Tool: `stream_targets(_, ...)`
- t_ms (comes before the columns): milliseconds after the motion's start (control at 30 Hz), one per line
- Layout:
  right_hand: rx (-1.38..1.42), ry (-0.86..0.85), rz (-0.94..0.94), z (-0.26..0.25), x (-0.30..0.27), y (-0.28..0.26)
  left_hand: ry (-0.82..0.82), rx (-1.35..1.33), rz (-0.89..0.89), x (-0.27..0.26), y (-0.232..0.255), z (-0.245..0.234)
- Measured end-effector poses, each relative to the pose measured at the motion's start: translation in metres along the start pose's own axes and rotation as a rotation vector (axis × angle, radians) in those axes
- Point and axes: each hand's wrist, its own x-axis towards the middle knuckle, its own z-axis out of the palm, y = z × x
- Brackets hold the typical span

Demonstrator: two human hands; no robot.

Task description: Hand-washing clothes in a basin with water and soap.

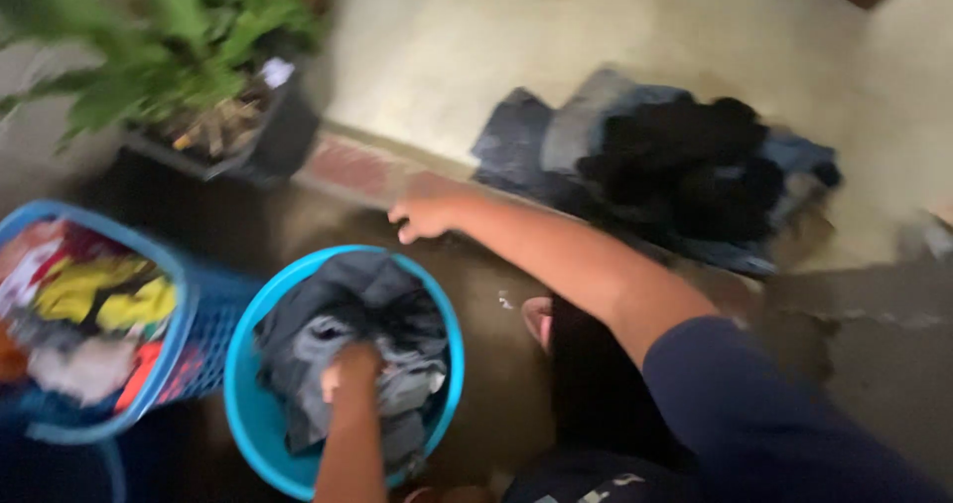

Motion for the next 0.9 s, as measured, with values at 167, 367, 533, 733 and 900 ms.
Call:
stream_targets(167,0.088,0.177,0.243,-0.096,-0.115,0.05,0.197,-0.058,0.013,-0.01,0.072,-0.072)
stream_targets(367,0.286,0.377,0.528,-0.073,-0.232,0.184,0.526,-0.308,0.437,-0.086,0.214,-0.156)
stream_targets(533,0.282,0.658,0.934,-0.015,-0.306,0.291,0.565,-0.558,0.868,-0.142,0.331,-0.186)
stream_targets(733,0.386,0.833,1.225,-0.025,-0.36,0.288,0.505,-0.737,1.131,-0.161,0.434,-0.151)
stream_targets(900,0.415,0.932,1.117,0.028,-0.347,0.314,0.401,-0.631,1.041,-0.118,0.444,-0.119)
